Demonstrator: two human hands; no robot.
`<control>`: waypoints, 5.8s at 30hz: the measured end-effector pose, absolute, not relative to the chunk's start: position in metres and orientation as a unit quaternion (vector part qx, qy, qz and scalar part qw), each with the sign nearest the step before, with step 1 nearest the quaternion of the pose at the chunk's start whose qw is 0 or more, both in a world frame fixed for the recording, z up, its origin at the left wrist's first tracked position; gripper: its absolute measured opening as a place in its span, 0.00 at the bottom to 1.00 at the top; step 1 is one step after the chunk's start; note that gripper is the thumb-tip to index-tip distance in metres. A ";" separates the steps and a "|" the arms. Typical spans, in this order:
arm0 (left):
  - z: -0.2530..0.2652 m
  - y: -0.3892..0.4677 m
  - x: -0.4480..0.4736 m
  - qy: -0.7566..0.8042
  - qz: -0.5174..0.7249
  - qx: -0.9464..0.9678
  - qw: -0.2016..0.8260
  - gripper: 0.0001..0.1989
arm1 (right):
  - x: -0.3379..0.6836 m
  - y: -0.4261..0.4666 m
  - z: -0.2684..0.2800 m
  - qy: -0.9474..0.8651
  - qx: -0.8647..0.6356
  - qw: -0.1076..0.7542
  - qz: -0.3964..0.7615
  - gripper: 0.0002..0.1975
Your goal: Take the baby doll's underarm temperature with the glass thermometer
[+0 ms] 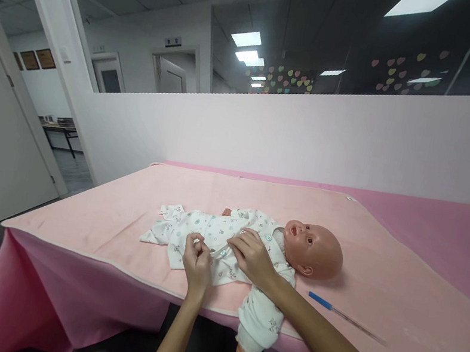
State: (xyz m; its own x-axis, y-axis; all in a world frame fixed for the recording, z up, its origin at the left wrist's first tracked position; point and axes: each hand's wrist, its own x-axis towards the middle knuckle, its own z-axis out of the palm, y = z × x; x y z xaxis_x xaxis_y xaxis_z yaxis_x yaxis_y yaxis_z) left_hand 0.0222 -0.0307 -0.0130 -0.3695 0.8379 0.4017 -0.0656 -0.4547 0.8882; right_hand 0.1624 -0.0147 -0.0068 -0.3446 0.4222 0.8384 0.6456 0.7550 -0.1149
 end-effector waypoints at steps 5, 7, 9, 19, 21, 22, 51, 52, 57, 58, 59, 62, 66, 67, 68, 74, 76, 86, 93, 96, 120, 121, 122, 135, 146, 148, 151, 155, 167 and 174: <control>-0.010 -0.032 0.021 0.409 0.741 0.419 0.330 0.09 | 0.163 -0.015 -0.006 -0.813 -0.331 0.465 -0.118 0.08; -0.010 -0.032 0.020 0.417 0.739 0.416 0.326 0.09 | 0.163 -0.015 -0.006 -0.813 -0.333 0.462 -0.118 0.08; -0.011 -0.031 0.018 0.432 0.743 0.403 0.314 0.09 | 0.163 -0.015 -0.007 -0.808 -0.339 0.468 -0.116 0.08; -0.016 -0.026 0.010 0.478 0.778 0.346 0.217 0.11 | 0.165 -0.013 -0.009 -0.769 -0.391 0.492 -0.113 0.07; -0.013 -0.029 0.014 0.492 0.730 0.450 0.149 0.07 | 0.164 -0.013 -0.009 -0.766 -0.394 0.494 -0.115 0.07; -0.011 -0.030 0.017 0.497 0.691 0.511 0.120 0.05 | 0.164 -0.013 -0.009 -0.766 -0.394 0.494 -0.118 0.07; -0.011 -0.026 0.028 0.535 0.491 0.686 0.039 0.06 | 0.164 -0.013 -0.009 -0.770 -0.411 0.470 -0.133 0.08; -0.011 -0.026 0.028 0.536 0.491 0.686 0.041 0.06 | 0.164 -0.012 -0.010 -0.770 -0.412 0.469 -0.134 0.08; -0.014 -0.024 0.028 0.537 0.494 0.683 0.036 0.06 | 0.164 -0.012 -0.010 -0.773 -0.412 0.464 -0.132 0.08; -0.014 -0.023 0.028 0.537 0.494 0.682 0.033 0.05 | 0.164 -0.012 -0.010 -0.773 -0.413 0.463 -0.131 0.08; -0.015 -0.023 0.028 0.537 0.494 0.683 0.031 0.05 | 0.164 -0.012 -0.010 -0.774 -0.414 0.462 -0.132 0.08; -0.016 -0.023 0.028 0.537 0.491 0.686 0.026 0.05 | 0.164 -0.011 -0.010 -0.775 -0.416 0.457 -0.133 0.08; -0.016 -0.022 0.027 0.541 0.482 0.689 0.031 0.06 | 0.164 -0.011 -0.011 -0.777 -0.422 0.448 -0.131 0.08; -0.016 -0.022 0.027 0.541 0.480 0.690 0.033 0.06 | 0.164 -0.011 -0.011 -0.778 -0.423 0.446 -0.130 0.08; -0.016 -0.022 0.027 0.541 0.478 0.691 0.036 0.06 | 0.164 -0.011 -0.010 -0.779 -0.423 0.445 -0.129 0.08; -0.017 -0.021 0.027 0.542 0.473 0.693 0.049 0.07 | 0.164 -0.012 -0.010 -0.779 -0.421 0.446 -0.132 0.08; -0.016 -0.022 0.027 0.545 0.469 0.693 0.050 0.07 | 0.164 -0.013 -0.010 -0.778 -0.419 0.448 -0.132 0.08; -0.016 -0.024 0.028 0.548 0.454 0.701 0.041 0.06 | 0.164 -0.012 -0.011 -0.778 -0.422 0.449 -0.125 0.08; -0.017 -0.023 0.027 0.546 0.450 0.705 0.038 0.06 | 0.163 -0.011 -0.012 -0.780 -0.424 0.444 -0.125 0.08; -0.017 -0.023 0.027 0.545 0.449 0.707 0.038 0.06 | 0.163 -0.011 -0.012 -0.781 -0.423 0.443 -0.125 0.08; -0.015 -0.025 0.029 0.560 0.435 0.704 0.030 0.08 | 0.163 -0.012 -0.011 -0.784 -0.420 0.439 -0.129 0.09; -0.016 -0.025 0.029 0.559 0.435 0.705 0.029 0.08 | 0.163 -0.012 -0.011 -0.783 -0.420 0.440 -0.129 0.09; -0.016 -0.025 0.029 0.558 0.435 0.706 0.028 0.09 | 0.163 -0.012 -0.011 -0.783 -0.421 0.440 -0.129 0.09; -0.014 -0.030 0.032 0.546 0.407 0.730 -0.051 0.08 | 0.163 -0.012 -0.012 -0.786 -0.427 0.429 -0.128 0.08; -0.017 -0.032 0.040 0.526 0.349 0.762 -0.144 0.08 | 0.163 -0.010 -0.013 -0.787 -0.426 0.424 -0.140 0.09; -0.018 -0.031 0.040 0.524 0.346 0.764 -0.149 0.08 | 0.163 -0.010 -0.013 -0.787 -0.425 0.424 -0.141 0.09; -0.019 -0.030 0.040 0.526 0.348 0.761 -0.153 0.08 | 0.163 -0.010 -0.014 -0.786 -0.424 0.425 -0.144 0.09; -0.020 -0.029 0.040 0.532 0.357 0.753 -0.150 0.09 | 0.163 -0.010 -0.013 -0.784 -0.427 0.427 -0.145 0.08; -0.016 -0.031 0.030 0.530 0.442 0.723 -0.013 0.13 | 0.163 -0.011 -0.010 -0.772 -0.436 0.442 -0.135 0.08; -0.015 -0.032 0.029 0.519 0.469 0.714 0.012 0.13 | 0.162 -0.011 -0.011 -0.771 -0.429 0.447 -0.148 0.07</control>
State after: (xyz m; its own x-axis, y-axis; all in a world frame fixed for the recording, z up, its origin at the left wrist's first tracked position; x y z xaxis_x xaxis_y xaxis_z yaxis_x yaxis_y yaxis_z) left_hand 0.0290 -0.0322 -0.0150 0.0203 0.7532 0.6575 0.7298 -0.4606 0.5052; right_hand 0.1623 -0.0106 -0.0112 -0.2312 0.5294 0.8163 0.7942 0.5873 -0.1559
